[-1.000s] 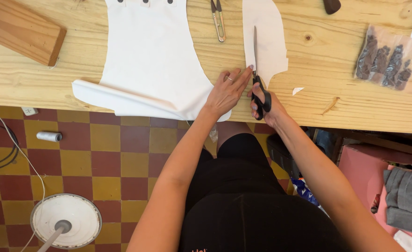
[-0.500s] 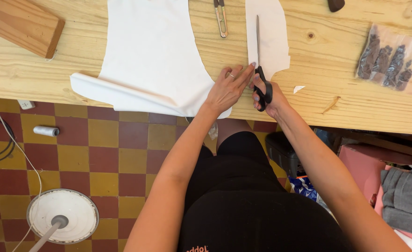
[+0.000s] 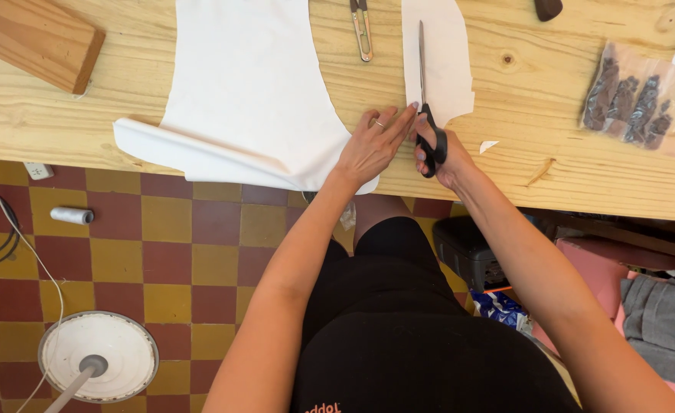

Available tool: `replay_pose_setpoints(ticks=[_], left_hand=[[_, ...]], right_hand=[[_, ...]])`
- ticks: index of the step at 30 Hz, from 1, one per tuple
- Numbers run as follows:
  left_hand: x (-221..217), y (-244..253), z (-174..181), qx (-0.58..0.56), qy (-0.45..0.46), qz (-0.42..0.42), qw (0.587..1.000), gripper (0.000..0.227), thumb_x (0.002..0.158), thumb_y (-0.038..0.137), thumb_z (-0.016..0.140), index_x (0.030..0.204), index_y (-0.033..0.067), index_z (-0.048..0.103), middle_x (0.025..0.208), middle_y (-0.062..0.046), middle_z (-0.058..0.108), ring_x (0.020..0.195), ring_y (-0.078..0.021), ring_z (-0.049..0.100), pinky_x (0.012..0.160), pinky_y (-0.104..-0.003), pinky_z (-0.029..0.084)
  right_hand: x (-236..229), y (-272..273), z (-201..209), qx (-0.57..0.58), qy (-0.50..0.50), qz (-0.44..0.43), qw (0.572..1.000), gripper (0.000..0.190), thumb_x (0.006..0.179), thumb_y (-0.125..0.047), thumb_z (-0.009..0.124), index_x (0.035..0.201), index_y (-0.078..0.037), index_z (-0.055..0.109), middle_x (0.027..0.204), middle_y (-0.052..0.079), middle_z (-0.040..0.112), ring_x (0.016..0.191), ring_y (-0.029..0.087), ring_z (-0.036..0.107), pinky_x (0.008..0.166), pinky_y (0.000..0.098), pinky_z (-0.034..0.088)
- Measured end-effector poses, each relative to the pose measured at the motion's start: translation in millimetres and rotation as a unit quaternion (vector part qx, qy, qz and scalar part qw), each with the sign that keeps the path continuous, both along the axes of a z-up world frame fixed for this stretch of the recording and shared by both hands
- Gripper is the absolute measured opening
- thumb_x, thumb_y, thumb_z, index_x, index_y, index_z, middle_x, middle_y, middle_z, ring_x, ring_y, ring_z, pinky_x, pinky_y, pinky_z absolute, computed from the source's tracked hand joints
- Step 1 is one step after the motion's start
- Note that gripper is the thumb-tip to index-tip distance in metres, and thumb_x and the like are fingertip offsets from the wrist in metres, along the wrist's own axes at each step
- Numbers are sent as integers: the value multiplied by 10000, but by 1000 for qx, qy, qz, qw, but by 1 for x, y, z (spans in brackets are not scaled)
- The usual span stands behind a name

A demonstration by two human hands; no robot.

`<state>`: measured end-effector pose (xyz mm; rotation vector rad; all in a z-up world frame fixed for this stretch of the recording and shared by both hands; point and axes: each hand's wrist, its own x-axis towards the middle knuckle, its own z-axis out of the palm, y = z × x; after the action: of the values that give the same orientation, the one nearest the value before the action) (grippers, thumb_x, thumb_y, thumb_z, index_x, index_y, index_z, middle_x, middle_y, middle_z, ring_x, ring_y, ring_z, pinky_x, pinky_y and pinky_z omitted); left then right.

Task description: The person is cutting out pieces of white fabric using a paper pattern as a guide and large scissors on a wooden workbench.

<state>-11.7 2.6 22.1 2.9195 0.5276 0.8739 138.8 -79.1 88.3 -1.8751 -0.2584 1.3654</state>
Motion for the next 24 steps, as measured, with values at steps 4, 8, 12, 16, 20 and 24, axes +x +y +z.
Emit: replay_pose_setpoints(ticks=[4,8,12,16,20,24], left_hand=[[1,-1,-6,-5,-11,-5,1000,392,953,33,554,1339,35,621,1531,-123,477,1273,-327,488,999,-445,424],[-1,0,3,-5,-16,-3,1000,369,974,25,541,1331,49,630,1495,-111,508,1258,-309,502,1001,-430,426],[-3,0,6,2,-12,-2,1000,357,981,24,538,1323,51,632,1488,-108,511,1246,-297,507,1000,-422,423],[-2,0,0,2,-10,-6,1000,352,974,14,539,1312,43,635,1476,-122,515,1246,-307,503,996,-429,428],[-1,-1,-6,8,-9,-8,1000,350,972,13,535,1306,44,636,1472,-122,512,1253,-311,490,984,-424,431],[-2,1,1,11,-22,-8,1000,333,970,13,537,1283,44,647,1422,-120,546,1248,-311,490,973,-417,433]], right_hand=[[0,16,3,-5,-1,5,1000,719,880,-756,708,982,-50,619,551,27,504,420,165,594,379,220,491],[4,22,-2,-4,3,10,1000,687,897,-728,725,957,-55,604,552,40,519,421,184,604,379,225,493],[8,22,-3,-2,-1,15,1000,682,891,-722,741,984,-55,633,546,34,500,402,180,582,364,216,476],[8,27,7,-1,-6,21,1000,677,894,-705,755,993,-46,632,540,32,496,393,172,574,359,213,473],[18,19,-8,-8,-12,16,1000,620,918,-624,807,961,-29,637,519,33,495,371,157,562,343,202,463],[17,21,-9,-8,-5,12,1000,607,906,-621,819,929,-38,648,510,31,501,368,151,569,345,195,474]])
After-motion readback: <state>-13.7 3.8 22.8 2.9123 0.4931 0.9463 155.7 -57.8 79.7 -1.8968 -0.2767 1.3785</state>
